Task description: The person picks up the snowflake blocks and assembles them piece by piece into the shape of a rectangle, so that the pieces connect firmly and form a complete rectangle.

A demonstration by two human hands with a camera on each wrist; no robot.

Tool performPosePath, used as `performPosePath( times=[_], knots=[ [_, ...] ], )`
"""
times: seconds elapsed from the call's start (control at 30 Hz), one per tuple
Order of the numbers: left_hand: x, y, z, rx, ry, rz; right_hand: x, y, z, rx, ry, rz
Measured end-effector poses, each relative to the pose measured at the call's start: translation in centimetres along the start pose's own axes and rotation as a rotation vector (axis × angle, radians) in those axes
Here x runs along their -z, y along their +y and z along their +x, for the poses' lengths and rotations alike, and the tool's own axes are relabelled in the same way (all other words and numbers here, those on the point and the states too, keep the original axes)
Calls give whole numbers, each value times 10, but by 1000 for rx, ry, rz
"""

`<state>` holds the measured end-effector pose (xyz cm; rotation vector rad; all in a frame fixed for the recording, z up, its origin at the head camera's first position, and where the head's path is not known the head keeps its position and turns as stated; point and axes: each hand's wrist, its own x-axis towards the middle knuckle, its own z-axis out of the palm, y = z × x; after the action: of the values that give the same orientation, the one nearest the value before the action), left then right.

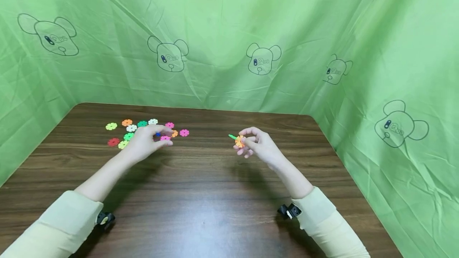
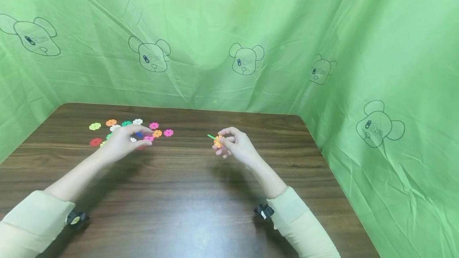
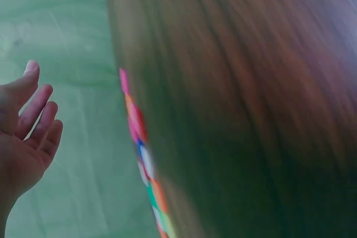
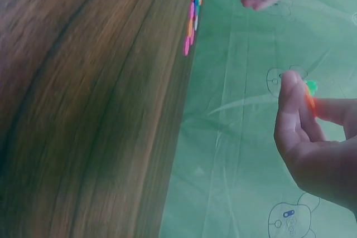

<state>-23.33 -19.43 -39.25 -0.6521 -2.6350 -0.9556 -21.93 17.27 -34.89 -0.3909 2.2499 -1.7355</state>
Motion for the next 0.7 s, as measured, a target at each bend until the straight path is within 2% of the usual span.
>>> performPosePath(
  times=[0.13, 0.23, 0.43, 0.57, 0.7],
  knots=[
    [5, -24, -2, 57, -85, -9, 5, -1, -1, 7, -48, -15],
    [7, -40, -2, 81, -142, -18, 7, -2, -2, 3, -53, -6],
    [7, -61, 0, 117, -242, 10, 8, -1, -1, -18, -49, 31],
    [3, -70, 2, 91, -298, 55, 10, 1, 1, -54, -39, 40],
    [0, -75, 2, 53, -319, 107, 11, 2, 4, -107, -20, 42]
  ],
)
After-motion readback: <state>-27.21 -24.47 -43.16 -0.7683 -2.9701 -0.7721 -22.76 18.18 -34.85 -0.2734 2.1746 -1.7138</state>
